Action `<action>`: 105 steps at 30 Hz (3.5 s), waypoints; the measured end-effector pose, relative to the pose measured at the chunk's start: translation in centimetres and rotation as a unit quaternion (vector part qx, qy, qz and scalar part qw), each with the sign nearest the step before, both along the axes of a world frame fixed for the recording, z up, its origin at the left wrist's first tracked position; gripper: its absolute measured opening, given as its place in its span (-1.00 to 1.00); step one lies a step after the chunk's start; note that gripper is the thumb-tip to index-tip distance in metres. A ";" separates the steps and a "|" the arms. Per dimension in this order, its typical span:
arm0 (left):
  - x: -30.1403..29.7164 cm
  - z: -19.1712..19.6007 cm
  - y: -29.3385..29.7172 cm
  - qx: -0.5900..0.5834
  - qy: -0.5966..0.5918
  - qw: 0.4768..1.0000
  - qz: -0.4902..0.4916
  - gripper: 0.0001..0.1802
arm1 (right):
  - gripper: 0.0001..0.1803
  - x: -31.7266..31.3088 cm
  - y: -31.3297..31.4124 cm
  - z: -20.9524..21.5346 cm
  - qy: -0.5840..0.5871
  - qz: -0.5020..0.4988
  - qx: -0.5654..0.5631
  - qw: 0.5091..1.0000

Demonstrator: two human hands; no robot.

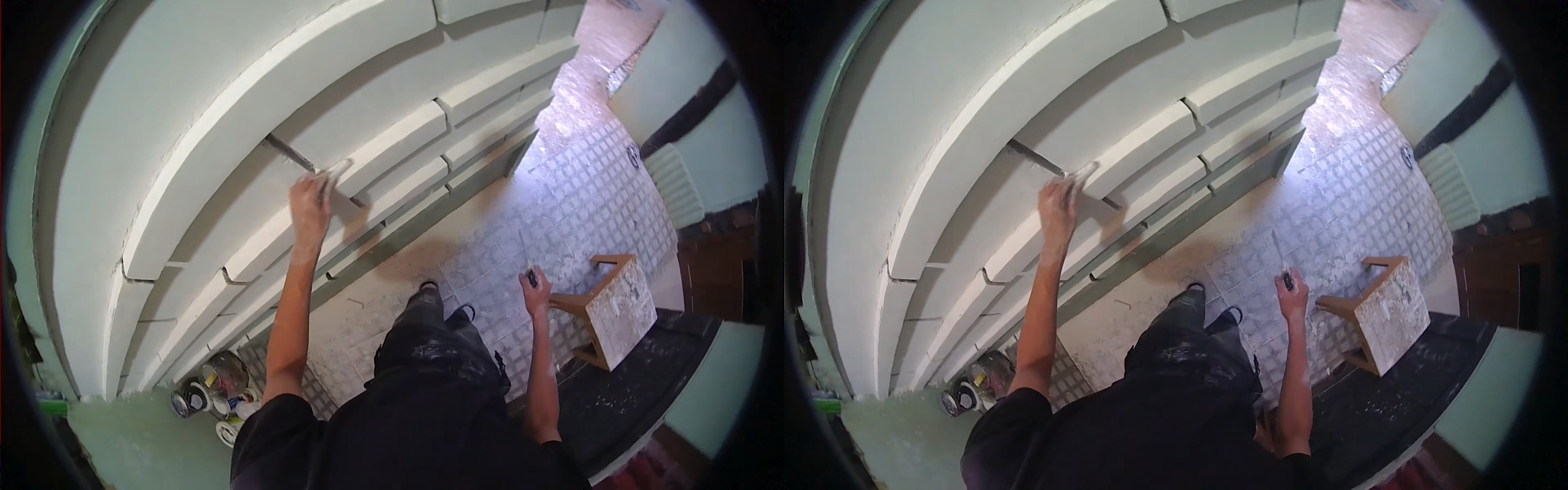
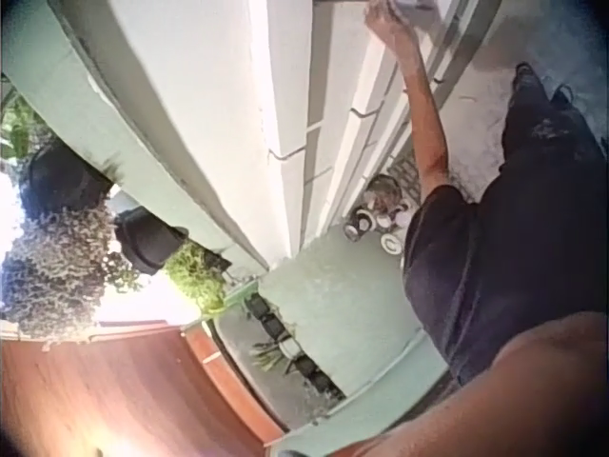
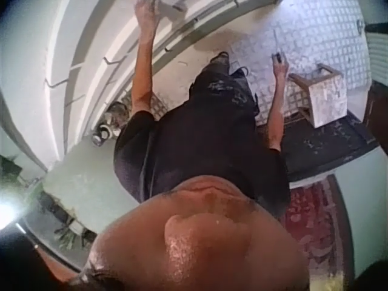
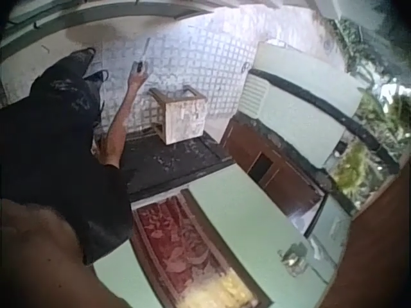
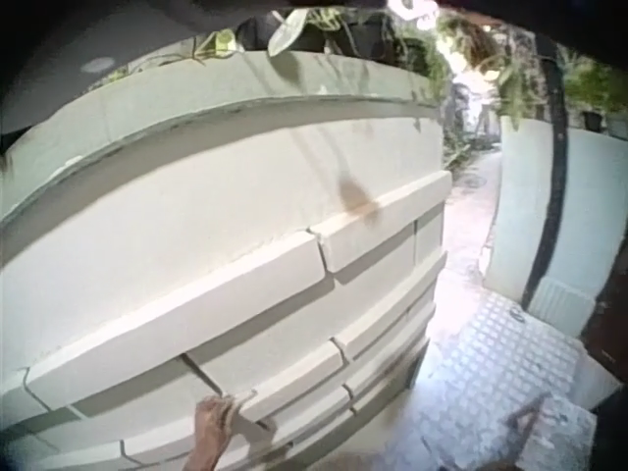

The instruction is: The recorder uses a putty knife to apply plaster or putty to the gaps in a tiered wall surface.

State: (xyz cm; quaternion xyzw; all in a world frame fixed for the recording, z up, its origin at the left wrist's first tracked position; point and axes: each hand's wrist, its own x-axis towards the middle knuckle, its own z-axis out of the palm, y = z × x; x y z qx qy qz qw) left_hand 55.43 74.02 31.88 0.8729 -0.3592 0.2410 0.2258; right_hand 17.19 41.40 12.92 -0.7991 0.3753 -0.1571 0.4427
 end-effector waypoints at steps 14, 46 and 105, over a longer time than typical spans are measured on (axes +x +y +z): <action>0.2 2.1 -8.3 0.070 -0.005 0.994 -0.080 -0.62 | -0.72 5.6 3.6 1.0 -0.007 0.053 0.076 0.996; -1.2 -0.1 -16.3 0.119 -0.030 0.992 -0.015 -0.65 | -0.74 10.7 -10.1 1.5 -0.055 0.207 0.093 0.972; -0.2 11.1 -16.2 -0.826 0.101 0.551 0.054 -0.89 | -0.76 20.5 -8.8 11.9 -0.142 0.236 0.140 0.951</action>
